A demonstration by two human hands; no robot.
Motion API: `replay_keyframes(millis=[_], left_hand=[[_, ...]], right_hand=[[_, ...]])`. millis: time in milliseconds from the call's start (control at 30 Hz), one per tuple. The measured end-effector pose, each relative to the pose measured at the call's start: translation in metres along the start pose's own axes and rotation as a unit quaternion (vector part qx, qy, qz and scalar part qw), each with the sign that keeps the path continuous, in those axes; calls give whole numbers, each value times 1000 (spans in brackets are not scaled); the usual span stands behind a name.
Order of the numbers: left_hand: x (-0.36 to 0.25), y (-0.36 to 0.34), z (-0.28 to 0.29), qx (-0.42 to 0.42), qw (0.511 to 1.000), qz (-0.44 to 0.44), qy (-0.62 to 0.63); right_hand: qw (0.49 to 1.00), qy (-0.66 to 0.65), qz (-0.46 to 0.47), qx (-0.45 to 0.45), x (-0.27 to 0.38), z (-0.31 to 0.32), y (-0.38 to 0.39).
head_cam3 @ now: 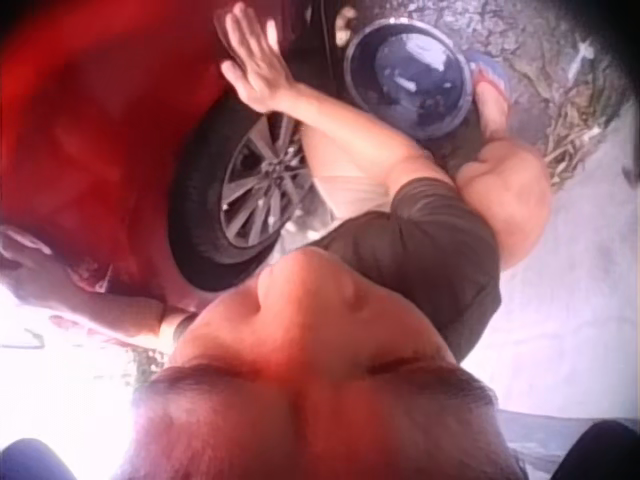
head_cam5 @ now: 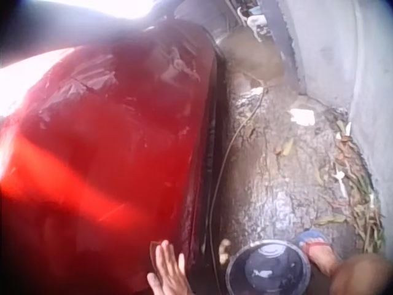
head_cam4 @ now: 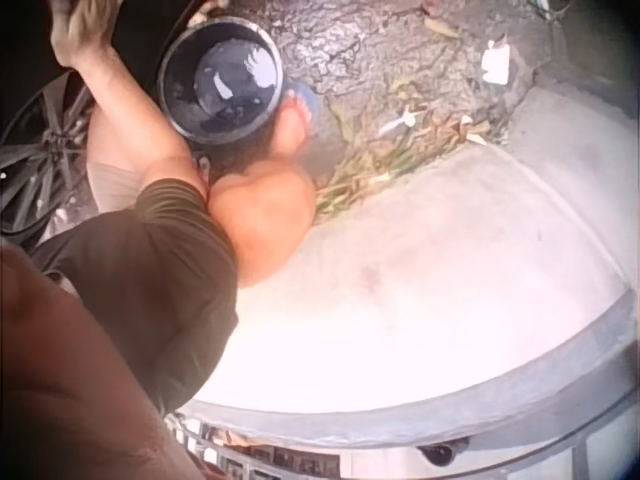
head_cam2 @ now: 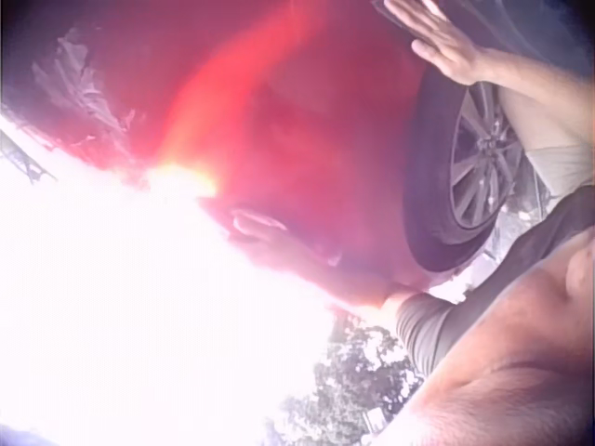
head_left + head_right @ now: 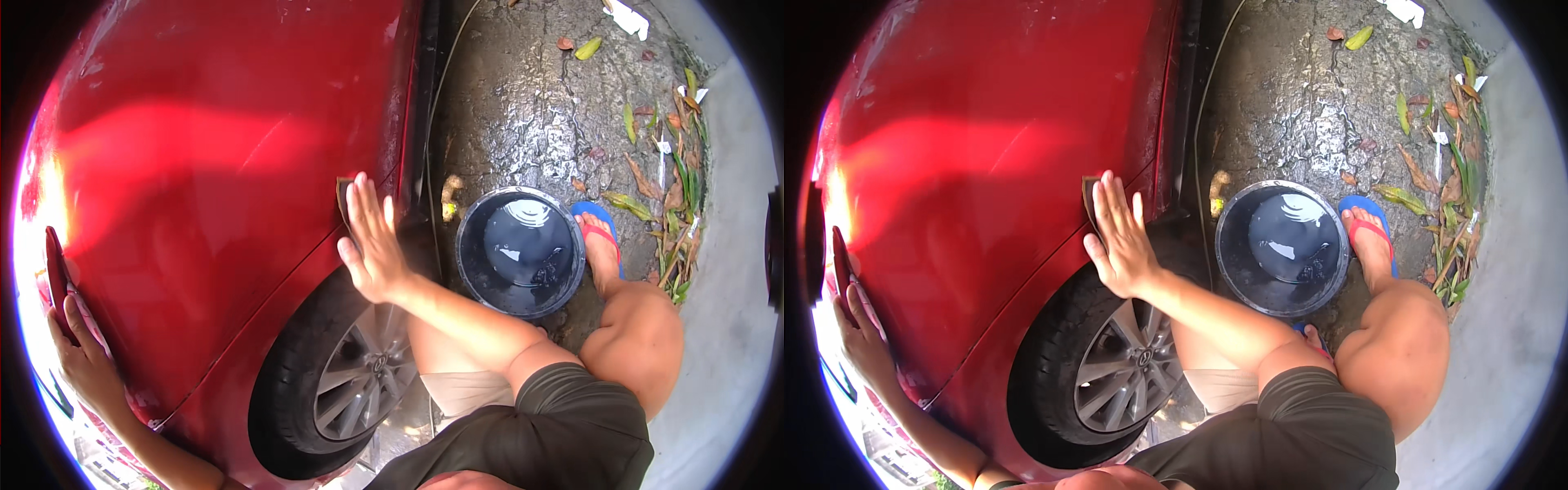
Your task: The person is sanding a panel on a red car by hand using a black sanding block, frequently dipping the block into a bucket of water.
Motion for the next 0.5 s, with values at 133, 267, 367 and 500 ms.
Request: replay_keyframes(millis=[133,267,367,500], left_hand=[[-10,-2,3,1,1000,11,-4],[-8,-5,-1,-5,1000,11,-9],[4,0,-4,13,1000,11,-24],[18,6,-6,-9,999,14,-38]], right_hand=[[990,92,22,-104,-49,75,-147],[994,65,-22,-83,-59,111,-205],[994,83,34,-56,-28,36,-98],[998,30,44,21,3,4,-34]])
Point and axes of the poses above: each hand's wrist, its own y-axis away from the middle knuckle, its own z-axis out of the back of the hand, x = y × z, the point moved 5 cm from there along -y, towards the middle knuckle, and after that the axes turned 4 degrees about x, right-handed, at the moved point
